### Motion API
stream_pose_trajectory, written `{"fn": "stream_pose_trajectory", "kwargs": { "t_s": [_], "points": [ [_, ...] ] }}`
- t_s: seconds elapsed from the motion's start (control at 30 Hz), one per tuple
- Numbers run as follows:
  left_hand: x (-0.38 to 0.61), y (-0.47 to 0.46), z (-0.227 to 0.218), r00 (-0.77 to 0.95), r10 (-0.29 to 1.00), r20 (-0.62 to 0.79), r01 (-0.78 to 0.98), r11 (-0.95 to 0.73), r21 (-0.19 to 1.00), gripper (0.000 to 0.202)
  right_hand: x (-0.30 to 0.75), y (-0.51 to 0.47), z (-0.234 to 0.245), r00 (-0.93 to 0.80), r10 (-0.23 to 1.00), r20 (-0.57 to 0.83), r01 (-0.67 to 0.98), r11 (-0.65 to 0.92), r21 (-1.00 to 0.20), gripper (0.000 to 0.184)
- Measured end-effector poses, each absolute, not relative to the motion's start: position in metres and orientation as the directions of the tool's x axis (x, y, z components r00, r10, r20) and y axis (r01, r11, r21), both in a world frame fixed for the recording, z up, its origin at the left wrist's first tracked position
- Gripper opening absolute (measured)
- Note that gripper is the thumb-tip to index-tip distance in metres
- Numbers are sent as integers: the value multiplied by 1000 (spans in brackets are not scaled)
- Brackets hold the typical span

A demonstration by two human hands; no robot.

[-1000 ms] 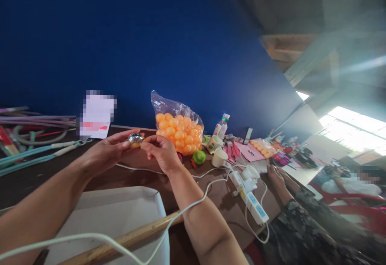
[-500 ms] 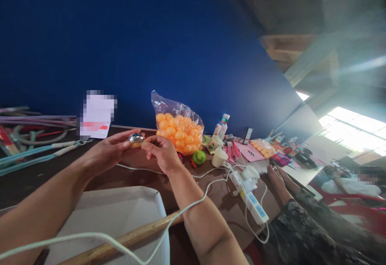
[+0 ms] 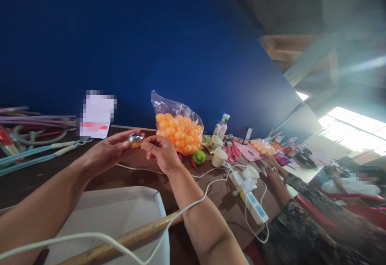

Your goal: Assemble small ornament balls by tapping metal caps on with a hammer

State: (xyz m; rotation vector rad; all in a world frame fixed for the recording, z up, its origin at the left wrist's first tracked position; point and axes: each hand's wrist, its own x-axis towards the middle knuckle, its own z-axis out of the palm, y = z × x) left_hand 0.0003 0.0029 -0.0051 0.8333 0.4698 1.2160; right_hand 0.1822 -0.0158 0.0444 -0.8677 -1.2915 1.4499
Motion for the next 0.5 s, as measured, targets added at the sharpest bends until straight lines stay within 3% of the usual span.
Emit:
{"fn": "stream_pose_trajectory", "kwargs": {
  "t_s": [0.5],
  "points": [
    [2,-2,2,285,956,65,-605,127,786,44,181,-17,46,-261,962,84,-206,29,-978,34]
  ]
}}
